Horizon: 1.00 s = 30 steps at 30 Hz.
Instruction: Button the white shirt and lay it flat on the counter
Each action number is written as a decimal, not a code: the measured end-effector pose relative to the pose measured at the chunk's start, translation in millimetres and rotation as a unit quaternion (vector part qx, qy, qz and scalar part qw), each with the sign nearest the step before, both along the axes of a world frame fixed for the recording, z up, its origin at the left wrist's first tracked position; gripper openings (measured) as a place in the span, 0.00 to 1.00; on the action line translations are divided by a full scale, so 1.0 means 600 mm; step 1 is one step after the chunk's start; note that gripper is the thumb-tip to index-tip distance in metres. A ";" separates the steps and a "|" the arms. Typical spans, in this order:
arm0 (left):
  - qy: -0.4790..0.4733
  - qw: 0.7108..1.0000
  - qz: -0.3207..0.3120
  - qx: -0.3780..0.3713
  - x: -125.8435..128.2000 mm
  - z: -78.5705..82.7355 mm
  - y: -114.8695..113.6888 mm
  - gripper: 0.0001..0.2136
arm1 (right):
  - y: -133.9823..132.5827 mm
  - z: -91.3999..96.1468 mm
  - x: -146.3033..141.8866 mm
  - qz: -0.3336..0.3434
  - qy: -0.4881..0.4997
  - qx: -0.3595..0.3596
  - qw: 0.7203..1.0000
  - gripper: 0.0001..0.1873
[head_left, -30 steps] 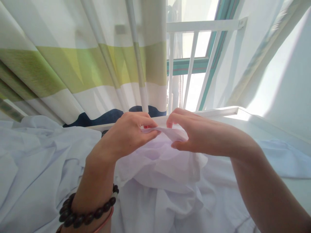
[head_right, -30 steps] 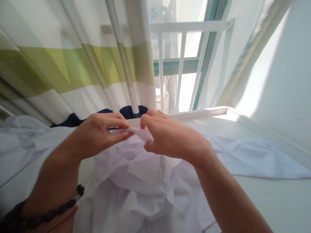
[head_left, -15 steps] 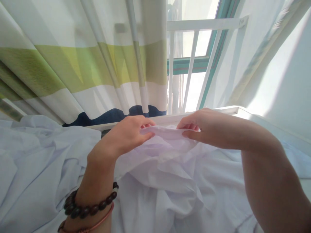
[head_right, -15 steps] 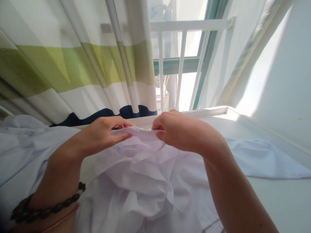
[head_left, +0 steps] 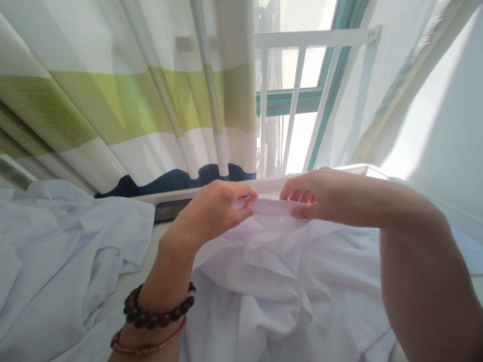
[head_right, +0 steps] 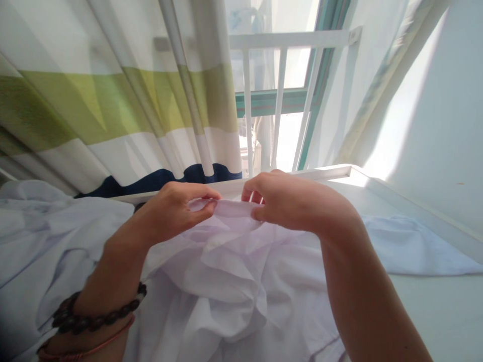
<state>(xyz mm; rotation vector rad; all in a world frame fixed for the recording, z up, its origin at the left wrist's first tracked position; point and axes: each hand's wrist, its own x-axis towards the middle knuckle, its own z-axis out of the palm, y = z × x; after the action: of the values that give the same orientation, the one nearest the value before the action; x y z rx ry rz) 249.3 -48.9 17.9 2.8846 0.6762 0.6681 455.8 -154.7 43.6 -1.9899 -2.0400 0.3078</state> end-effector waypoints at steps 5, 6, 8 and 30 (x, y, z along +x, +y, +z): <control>-0.005 1.000 0.021 0.011 0.003 0.001 0.000 0.11 | -0.007 0.003 0.005 -0.007 -0.028 0.005 1.000 0.13; -0.012 1.000 0.022 0.005 0.002 0.002 0.000 0.11 | -0.008 0.004 0.005 -0.001 -0.032 0.013 0.999 0.13; -0.019 1.000 0.018 -0.017 -0.002 0.003 0.001 0.10 | -0.009 0.006 0.004 0.012 -0.039 0.029 0.999 0.12; 0.044 0.978 0.179 -0.099 -0.081 0.000 0.068 0.13 | 0.029 0.005 0.017 -0.105 0.110 0.136 0.979 0.21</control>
<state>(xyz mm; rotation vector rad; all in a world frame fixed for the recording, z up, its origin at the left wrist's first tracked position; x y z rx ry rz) 200.7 -8.3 17.9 2.6441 1.2187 0.4743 465.8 -137.2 46.8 -1.8873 -1.6254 0.1829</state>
